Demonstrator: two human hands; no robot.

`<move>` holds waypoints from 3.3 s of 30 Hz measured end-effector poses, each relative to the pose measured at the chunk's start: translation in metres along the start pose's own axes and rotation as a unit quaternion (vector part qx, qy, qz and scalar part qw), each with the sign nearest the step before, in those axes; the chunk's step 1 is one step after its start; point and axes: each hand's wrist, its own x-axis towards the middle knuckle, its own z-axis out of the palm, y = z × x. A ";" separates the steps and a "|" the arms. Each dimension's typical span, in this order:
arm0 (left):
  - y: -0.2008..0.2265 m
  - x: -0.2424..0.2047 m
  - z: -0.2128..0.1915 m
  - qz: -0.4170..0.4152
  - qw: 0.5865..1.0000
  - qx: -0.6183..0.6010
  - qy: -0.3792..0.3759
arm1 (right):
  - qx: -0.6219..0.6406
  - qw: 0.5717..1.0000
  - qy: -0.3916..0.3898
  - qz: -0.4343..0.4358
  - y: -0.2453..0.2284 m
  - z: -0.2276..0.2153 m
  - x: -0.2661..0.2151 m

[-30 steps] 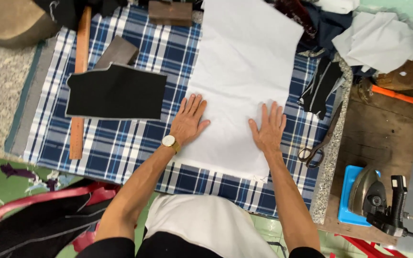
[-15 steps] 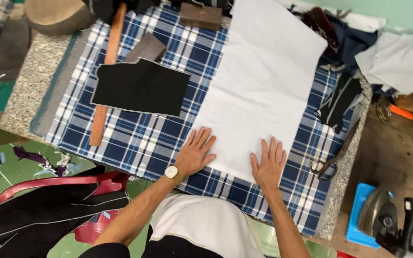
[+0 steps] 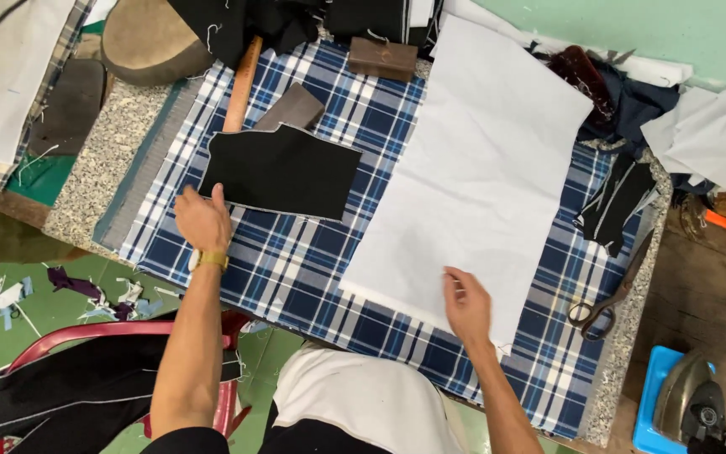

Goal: The person places a black fabric piece on white paper, trims the paper around the fabric using shears, and then irons the fabric. The person then retrieves a larger black fabric piece from a chair, places it on the table, and irons it.

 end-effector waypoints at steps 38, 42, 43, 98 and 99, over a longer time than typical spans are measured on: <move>0.248 -0.122 -0.180 -0.118 0.607 -0.642 -0.454 | 0.264 0.951 0.121 0.109 0.067 -0.092 0.011; 0.241 -0.146 -0.185 -0.128 0.651 -0.525 -0.533 | 0.156 0.946 0.094 0.269 0.089 -0.072 -0.022; 0.240 -0.148 -0.185 -0.127 0.652 -0.523 -0.534 | 0.157 0.945 0.094 0.270 0.092 -0.069 -0.026; 0.192 -0.184 -0.167 0.126 0.835 -0.280 -0.457 | 0.043 0.969 0.095 0.223 0.104 -0.077 -0.059; 0.190 -0.185 -0.166 0.127 0.837 -0.273 -0.457 | 0.033 0.971 0.095 0.218 0.104 -0.075 -0.059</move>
